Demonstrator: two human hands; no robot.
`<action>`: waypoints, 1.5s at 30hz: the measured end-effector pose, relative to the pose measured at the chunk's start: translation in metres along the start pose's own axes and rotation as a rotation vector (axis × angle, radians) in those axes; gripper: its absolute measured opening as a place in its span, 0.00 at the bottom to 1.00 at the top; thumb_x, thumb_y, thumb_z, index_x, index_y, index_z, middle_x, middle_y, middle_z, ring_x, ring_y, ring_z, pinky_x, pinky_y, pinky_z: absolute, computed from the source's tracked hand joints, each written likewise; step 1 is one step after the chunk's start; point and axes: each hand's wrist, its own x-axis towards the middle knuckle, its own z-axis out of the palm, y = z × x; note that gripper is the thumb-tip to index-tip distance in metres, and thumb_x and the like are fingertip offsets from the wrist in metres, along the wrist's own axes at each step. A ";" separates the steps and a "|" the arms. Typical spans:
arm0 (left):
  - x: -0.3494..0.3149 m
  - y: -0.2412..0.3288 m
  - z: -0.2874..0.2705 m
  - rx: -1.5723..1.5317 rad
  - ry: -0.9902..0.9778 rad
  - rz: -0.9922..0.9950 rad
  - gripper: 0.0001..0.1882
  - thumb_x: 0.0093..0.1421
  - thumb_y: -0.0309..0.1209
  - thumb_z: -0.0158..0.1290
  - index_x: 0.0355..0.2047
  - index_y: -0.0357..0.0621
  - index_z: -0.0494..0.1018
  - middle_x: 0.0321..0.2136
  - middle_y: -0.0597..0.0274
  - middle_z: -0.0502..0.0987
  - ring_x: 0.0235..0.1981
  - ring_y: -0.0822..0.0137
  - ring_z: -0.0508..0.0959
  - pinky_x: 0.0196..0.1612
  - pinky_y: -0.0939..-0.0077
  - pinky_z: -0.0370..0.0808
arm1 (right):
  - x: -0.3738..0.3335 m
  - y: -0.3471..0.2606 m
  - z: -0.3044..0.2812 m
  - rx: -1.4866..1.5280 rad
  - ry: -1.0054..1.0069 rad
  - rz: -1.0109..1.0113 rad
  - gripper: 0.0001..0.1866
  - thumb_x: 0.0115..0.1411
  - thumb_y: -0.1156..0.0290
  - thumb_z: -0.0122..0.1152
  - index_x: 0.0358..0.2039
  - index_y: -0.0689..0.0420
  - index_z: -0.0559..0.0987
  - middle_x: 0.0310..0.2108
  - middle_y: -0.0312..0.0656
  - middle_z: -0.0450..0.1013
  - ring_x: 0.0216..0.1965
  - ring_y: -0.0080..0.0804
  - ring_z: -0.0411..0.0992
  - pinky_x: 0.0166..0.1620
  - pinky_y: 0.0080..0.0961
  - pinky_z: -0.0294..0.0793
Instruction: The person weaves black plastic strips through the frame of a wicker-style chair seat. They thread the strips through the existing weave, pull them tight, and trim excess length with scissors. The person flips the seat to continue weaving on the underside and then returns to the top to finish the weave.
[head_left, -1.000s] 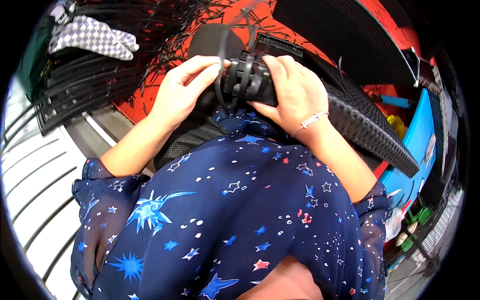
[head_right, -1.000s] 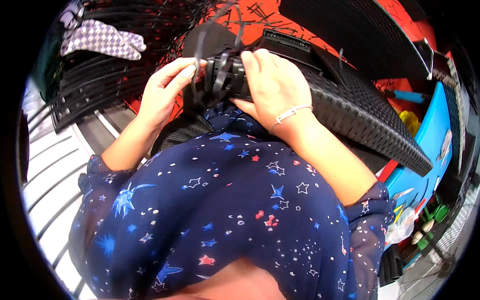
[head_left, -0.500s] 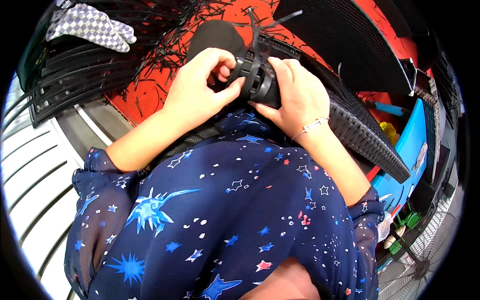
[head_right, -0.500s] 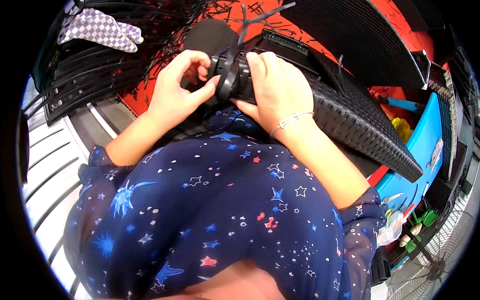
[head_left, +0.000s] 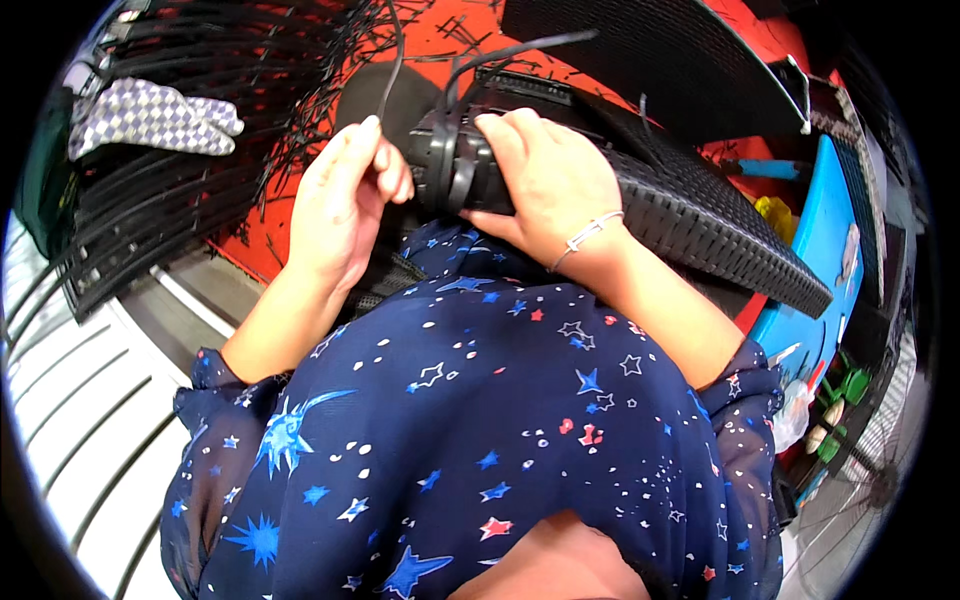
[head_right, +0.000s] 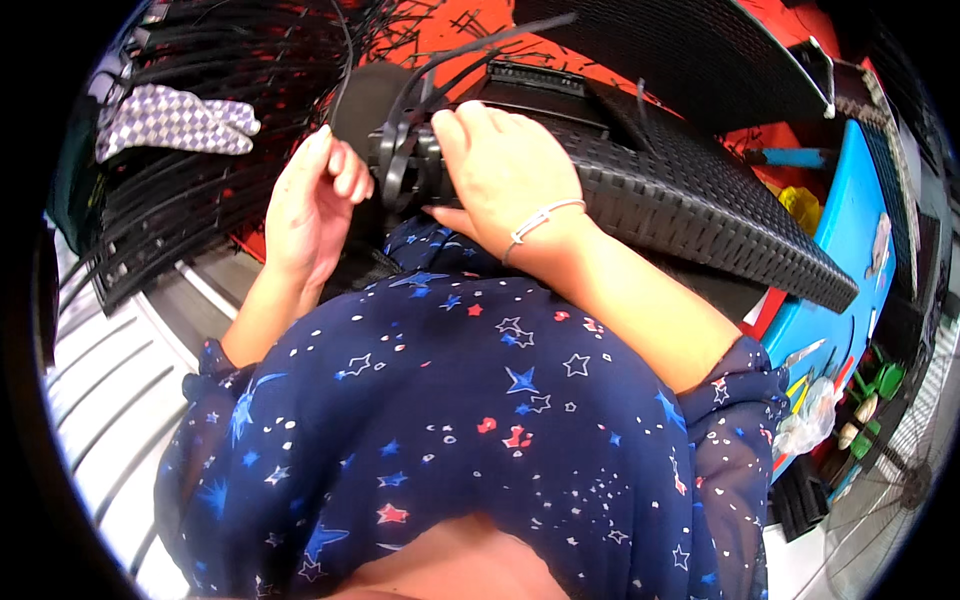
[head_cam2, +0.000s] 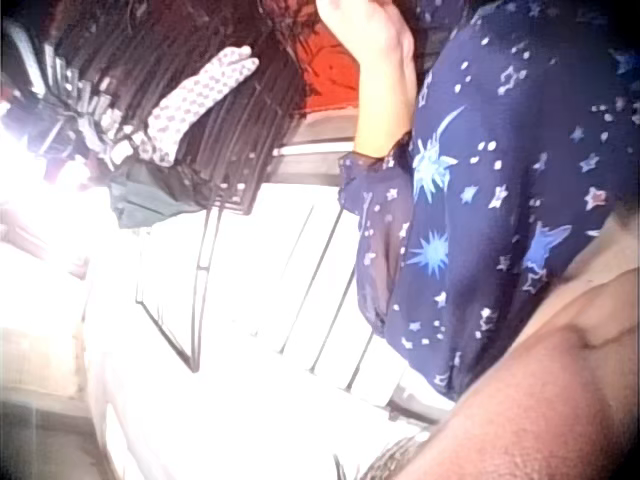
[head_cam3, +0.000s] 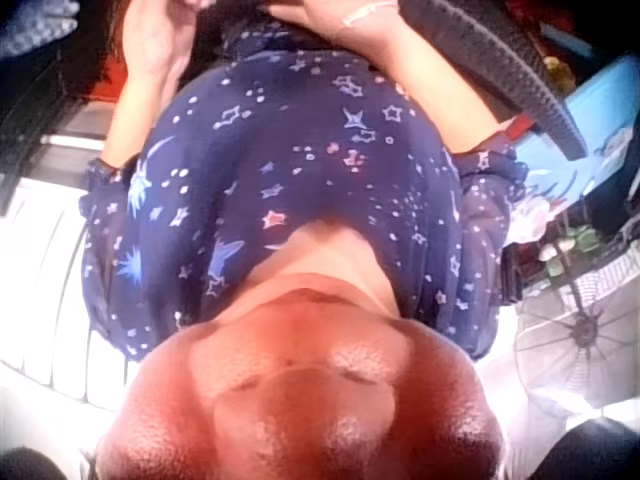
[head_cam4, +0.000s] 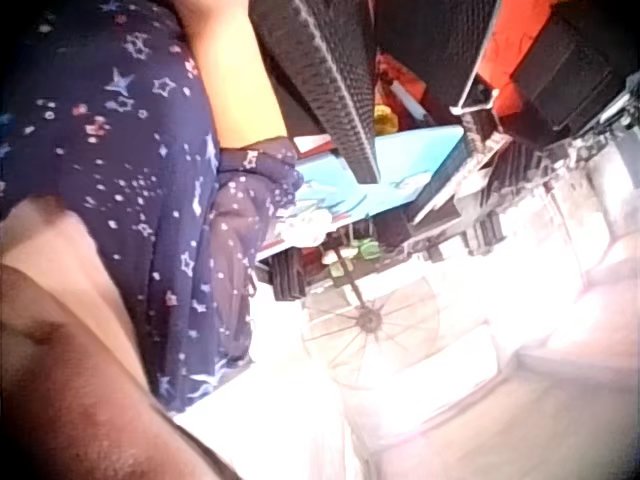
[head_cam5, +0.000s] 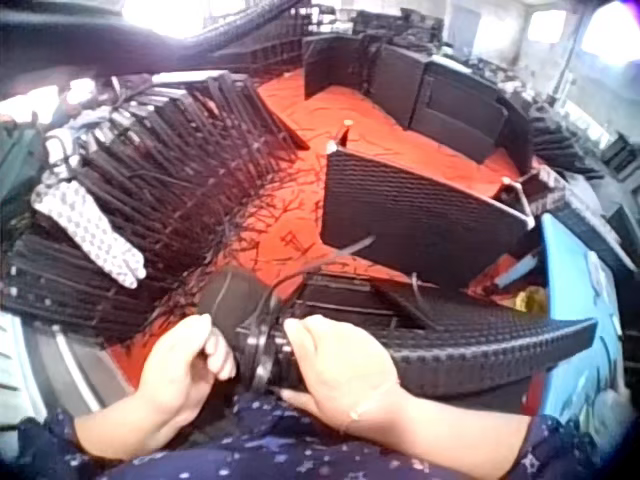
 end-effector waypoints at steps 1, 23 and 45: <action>0.000 0.003 0.009 -0.017 0.056 -0.046 0.16 0.72 0.36 0.43 0.26 0.44 0.65 0.18 0.65 0.64 0.22 0.70 0.66 0.31 0.75 0.66 | 0.000 0.002 0.003 -0.001 0.028 -0.013 0.34 0.44 0.57 0.75 0.45 0.62 0.69 0.38 0.45 0.68 0.44 0.40 0.71 0.49 0.33 0.70; -0.008 0.036 0.011 1.100 0.184 0.933 0.31 0.56 0.35 0.63 0.56 0.36 0.66 0.46 0.59 0.75 0.49 0.62 0.71 0.55 0.65 0.65 | -0.002 -0.001 0.005 -0.021 0.073 -0.018 0.36 0.42 0.59 0.75 0.48 0.61 0.68 0.37 0.44 0.67 0.43 0.40 0.71 0.47 0.32 0.71; -0.013 0.015 0.022 1.177 -0.224 0.541 0.07 0.55 0.22 0.59 0.34 0.38 0.74 0.32 0.59 0.76 0.31 0.64 0.76 0.38 0.73 0.72 | 0.000 0.001 0.001 0.062 -0.035 0.021 0.37 0.42 0.59 0.75 0.50 0.62 0.69 0.40 0.46 0.68 0.44 0.42 0.71 0.49 0.33 0.71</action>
